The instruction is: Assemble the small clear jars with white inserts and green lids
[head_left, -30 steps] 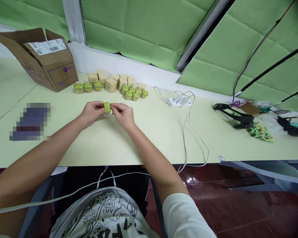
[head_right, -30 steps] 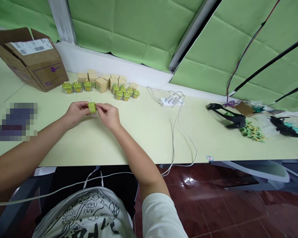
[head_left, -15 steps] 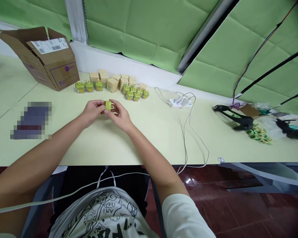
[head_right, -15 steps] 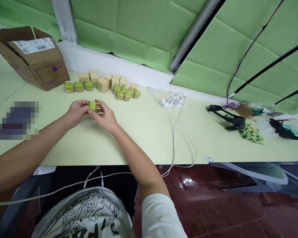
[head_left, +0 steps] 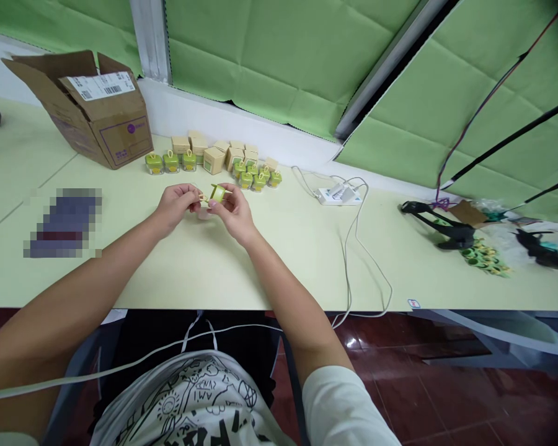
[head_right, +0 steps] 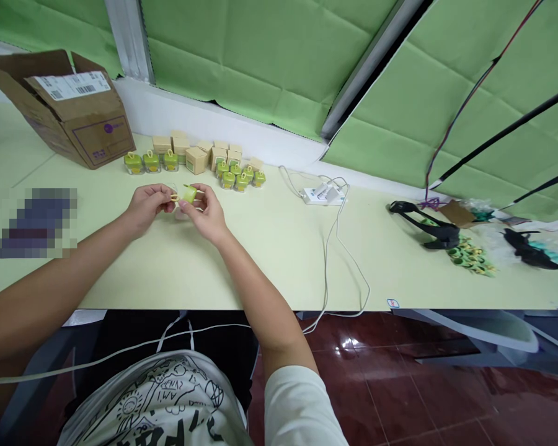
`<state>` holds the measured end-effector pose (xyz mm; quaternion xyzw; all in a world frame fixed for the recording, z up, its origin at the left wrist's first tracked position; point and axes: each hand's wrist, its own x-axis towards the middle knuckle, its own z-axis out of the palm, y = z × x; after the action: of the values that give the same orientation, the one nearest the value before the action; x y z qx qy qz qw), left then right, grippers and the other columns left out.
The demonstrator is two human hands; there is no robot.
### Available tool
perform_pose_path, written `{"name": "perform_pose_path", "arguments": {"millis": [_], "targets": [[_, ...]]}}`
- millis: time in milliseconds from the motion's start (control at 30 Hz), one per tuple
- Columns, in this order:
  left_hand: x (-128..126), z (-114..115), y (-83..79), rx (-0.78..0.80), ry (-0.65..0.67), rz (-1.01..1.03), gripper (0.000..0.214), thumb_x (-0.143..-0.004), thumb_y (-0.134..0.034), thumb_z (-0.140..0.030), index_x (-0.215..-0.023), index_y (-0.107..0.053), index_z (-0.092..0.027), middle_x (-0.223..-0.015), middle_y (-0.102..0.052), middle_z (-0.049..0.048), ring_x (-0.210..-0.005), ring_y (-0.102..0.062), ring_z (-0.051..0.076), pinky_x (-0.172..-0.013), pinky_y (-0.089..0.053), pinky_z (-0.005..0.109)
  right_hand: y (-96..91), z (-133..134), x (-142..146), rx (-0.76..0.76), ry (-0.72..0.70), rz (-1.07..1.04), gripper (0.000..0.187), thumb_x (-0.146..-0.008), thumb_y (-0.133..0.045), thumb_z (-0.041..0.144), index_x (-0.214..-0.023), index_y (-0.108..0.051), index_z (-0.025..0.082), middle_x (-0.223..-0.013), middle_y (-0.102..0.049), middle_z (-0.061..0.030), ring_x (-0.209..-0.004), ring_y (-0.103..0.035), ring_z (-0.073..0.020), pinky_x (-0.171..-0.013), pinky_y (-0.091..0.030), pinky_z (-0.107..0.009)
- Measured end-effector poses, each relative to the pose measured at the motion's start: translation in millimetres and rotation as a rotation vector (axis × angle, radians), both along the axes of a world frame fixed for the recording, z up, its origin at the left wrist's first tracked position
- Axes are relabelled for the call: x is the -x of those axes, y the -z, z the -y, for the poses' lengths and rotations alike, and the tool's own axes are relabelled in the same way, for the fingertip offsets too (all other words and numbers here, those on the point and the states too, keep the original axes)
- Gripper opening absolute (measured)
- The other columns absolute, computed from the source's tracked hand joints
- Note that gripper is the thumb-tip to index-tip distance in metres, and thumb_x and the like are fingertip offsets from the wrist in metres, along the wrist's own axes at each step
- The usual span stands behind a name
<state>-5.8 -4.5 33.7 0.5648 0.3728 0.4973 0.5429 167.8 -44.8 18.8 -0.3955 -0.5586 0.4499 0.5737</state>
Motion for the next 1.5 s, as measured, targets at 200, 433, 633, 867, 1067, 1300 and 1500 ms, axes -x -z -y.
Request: {"name": "perform_pose_path", "arguments": {"millis": [200, 433, 633, 867, 1067, 1300, 1500], "targets": [[0.5, -0.5, -2.2, -0.007, -0.054, 0.034, 0.011, -0.061, -0.071, -0.020, -0.066, -0.062, -0.018, -0.073, -0.069, 0.0030, -0.055, -0.054, 0.009, -0.055, -0.046, 0.025, 0.6, -9.2, -15.8, 0.080, 0.152, -0.044, 0.066, -0.070, -0.093, 0.052, -0.116, -0.051, 0.030, -0.103, -0.069, 0.0002, -0.091, -0.072, -0.0168, -0.084, -0.067, -0.037], [-3.8, 0.4, -2.0, -0.055, -0.082, 0.054, 0.024, -0.061, -0.083, -0.020, -0.072, -0.062, -0.018, -0.075, -0.071, 0.0010, -0.053, -0.055, 0.008, -0.053, -0.045, 0.023, 8.1, -11.9, -14.4, 0.110, 0.247, 0.037, 0.064, -0.068, -0.091, 0.041, -0.114, -0.048, 0.030, -0.099, -0.063, 0.0035, -0.080, -0.065, -0.0127, -0.082, -0.061, -0.032], [-2.2, -4.5, 5.2, -0.092, -0.117, -0.016, 0.029, -0.065, -0.087, -0.028, -0.081, -0.066, -0.018, -0.081, -0.071, 0.0013, -0.065, -0.061, 0.011, -0.062, -0.050, 0.025, 7.7, -11.0, -20.1, 0.064, 0.270, 0.337, 0.043, -0.074, -0.082, 0.043, -0.105, -0.058, 0.026, -0.096, -0.065, 0.0024, -0.083, -0.062, -0.0159, -0.083, -0.056, -0.033], [0.5, -8.3, 14.5, -0.232, -0.202, -0.233, 0.028, -0.073, -0.085, -0.038, -0.088, -0.071, -0.019, -0.096, -0.075, 0.0059, -0.084, -0.067, 0.017, -0.074, -0.052, 0.028, 5.1, -4.9, -22.1, 0.068, 0.305, 0.802, 0.030, -0.079, -0.081, 0.041, -0.083, -0.056, 0.024, -0.090, -0.064, 0.0000, -0.086, -0.058, -0.0190, -0.086, -0.049, -0.035], [4.0, -10.4, 18.6, -0.278, -0.247, -0.352, 0.025, -0.076, -0.083, -0.041, -0.086, -0.074, -0.020, -0.093, -0.074, 0.0047, -0.075, -0.059, 0.015, -0.066, -0.046, 0.028, 6.6, -5.7, -21.1, 0.035, 0.236, 0.966, 0.023, -0.086, -0.077, 0.033, -0.076, -0.059, 0.023, -0.093, -0.066, -0.0046, -0.091, -0.061, -0.0217, -0.088, -0.049, -0.036], [4.7, -6.1, 13.8, -0.341, -0.251, -0.403, 0.019, -0.077, -0.081, -0.034, -0.086, -0.071, -0.020, -0.089, -0.071, 0.0020, -0.073, -0.056, 0.015, -0.071, -0.046, 0.030, 5.8, -2.1, -20.2, -0.021, 0.235, 1.021, 0.022, -0.087, -0.078, 0.034, -0.102, -0.070, 0.020, -0.108, -0.072, -0.0102, -0.104, -0.064, -0.0283, -0.097, -0.052, -0.043], [5.0, -2.3, 9.5, -0.360, -0.256, -0.467, 0.021, -0.076, -0.079, -0.032, -0.089, -0.066, -0.022, -0.086, -0.066, 0.0004, -0.074, -0.055, 0.016, -0.070, -0.044, 0.031, 14.3, -2.0, -13.0, -0.204, 0.122, 0.982, 0.047, -0.092, -0.077, 0.033, -0.138, -0.069, 0.025, -0.146, -0.069, -0.0102, -0.145, -0.050, -0.0358, -0.124, -0.038, -0.055]]}}
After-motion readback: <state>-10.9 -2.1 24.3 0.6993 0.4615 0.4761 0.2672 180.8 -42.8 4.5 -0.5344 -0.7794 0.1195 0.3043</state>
